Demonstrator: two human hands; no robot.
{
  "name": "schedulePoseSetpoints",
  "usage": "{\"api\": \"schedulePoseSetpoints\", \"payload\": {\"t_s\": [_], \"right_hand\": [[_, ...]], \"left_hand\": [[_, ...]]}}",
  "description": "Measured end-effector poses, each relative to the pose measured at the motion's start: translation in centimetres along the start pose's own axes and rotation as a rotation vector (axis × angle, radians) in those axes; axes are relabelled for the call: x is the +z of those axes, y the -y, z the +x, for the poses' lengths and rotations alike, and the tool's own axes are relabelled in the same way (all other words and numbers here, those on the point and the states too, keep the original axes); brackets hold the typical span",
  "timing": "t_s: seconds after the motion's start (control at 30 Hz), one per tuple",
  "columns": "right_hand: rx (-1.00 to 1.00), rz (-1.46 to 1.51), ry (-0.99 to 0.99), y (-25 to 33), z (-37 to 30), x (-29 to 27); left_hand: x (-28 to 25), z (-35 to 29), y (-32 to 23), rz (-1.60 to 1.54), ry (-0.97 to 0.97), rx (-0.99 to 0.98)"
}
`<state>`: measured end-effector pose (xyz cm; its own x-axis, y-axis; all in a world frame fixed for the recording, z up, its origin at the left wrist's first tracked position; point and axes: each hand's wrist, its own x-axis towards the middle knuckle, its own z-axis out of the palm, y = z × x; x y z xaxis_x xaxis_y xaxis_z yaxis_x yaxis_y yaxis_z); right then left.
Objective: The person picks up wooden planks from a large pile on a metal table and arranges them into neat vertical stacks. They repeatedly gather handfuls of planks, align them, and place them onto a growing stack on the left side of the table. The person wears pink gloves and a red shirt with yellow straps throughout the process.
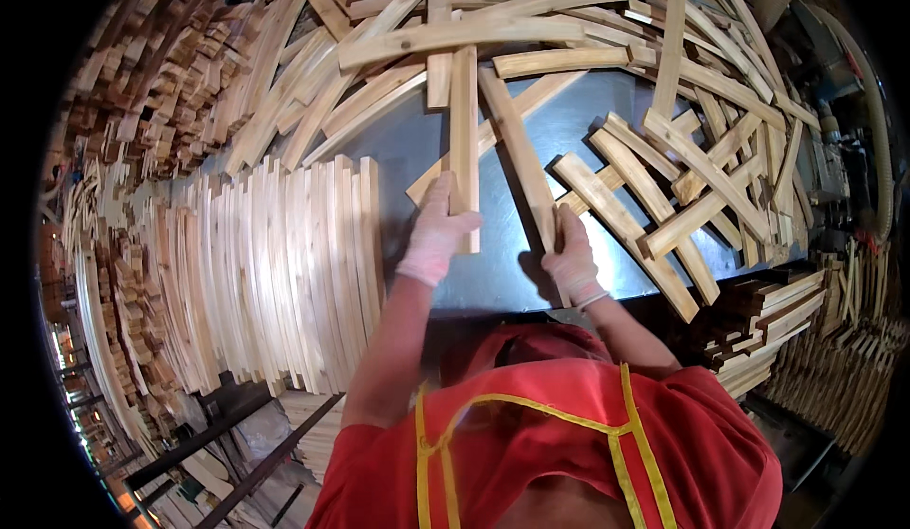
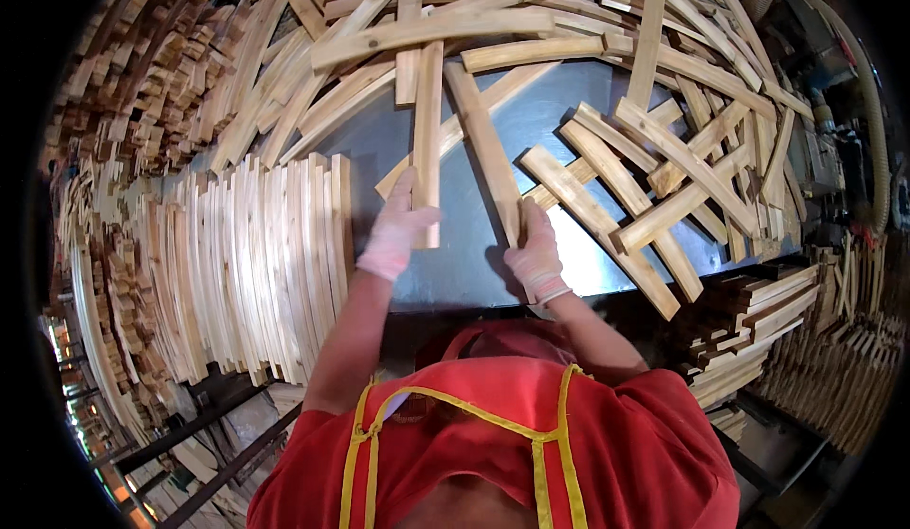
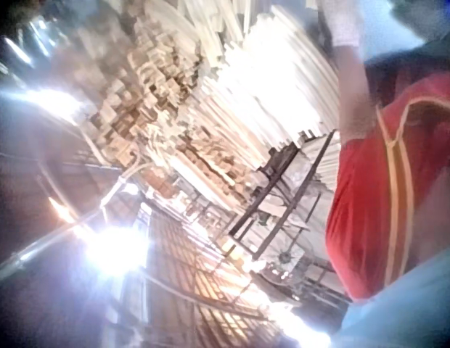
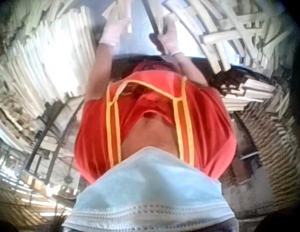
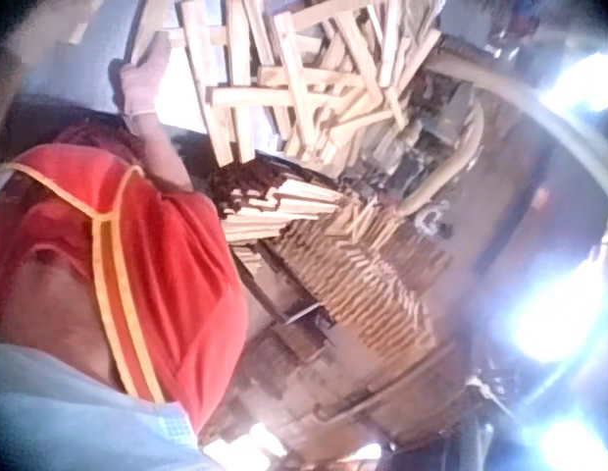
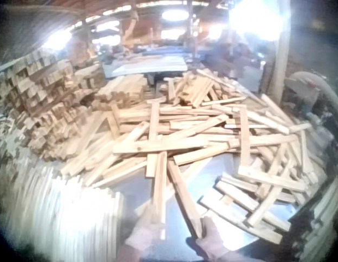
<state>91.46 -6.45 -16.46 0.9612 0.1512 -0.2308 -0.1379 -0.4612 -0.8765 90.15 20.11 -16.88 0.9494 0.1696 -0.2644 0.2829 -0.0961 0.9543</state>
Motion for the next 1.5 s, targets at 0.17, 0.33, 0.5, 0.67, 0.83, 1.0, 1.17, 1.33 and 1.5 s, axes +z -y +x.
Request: {"api": "schedulePoseSetpoints", "payload": {"t_s": [0.17,0.33,0.5,0.67,0.83,1.0,1.17,1.33,1.5], "right_hand": [[0.207,0.883,0.513,6.5,-1.7,-2.3],[0.191,0.701,0.588,3.9,-8.1,7.5],[0.101,0.472,0.735,3.7,-10.3,16.2],[-0.202,-0.228,1.025,3.7,-6.1,18.5],[-0.313,-0.094,0.651,6.3,-2.5,5.6],[-0.276,-0.42,-0.508,-6.2,2.4,-14.2],[0.445,0.352,-0.803,-16.9,0.8,-24.8],[0.396,0.459,-0.802,-11.2,5.6,-21.3],[0.391,1.011,-0.519,-13.1,12.5,-23.7]], "left_hand": [[-5.5,-12.7,-5.4,-0.946,0.345,-0.243],[-5.7,-22.5,-1.4,-0.659,0.186,-0.373],[-5.6,-25.4,3.6,0.691,0.023,-0.158],[-4.7,-21.8,4.4,1.233,-0.279,-0.047],[-4.5,-19.9,5.9,1.328,-0.347,-0.014],[-2.6,-13.7,1.2,1.228,-0.291,0.244],[-0.5,0.1,1.5,1.217,-0.244,0.213],[1.8,5.3,1.5,1.366,-0.262,-0.049],[1.9,3.6,-0.5,1.131,0.071,-0.023]]}}
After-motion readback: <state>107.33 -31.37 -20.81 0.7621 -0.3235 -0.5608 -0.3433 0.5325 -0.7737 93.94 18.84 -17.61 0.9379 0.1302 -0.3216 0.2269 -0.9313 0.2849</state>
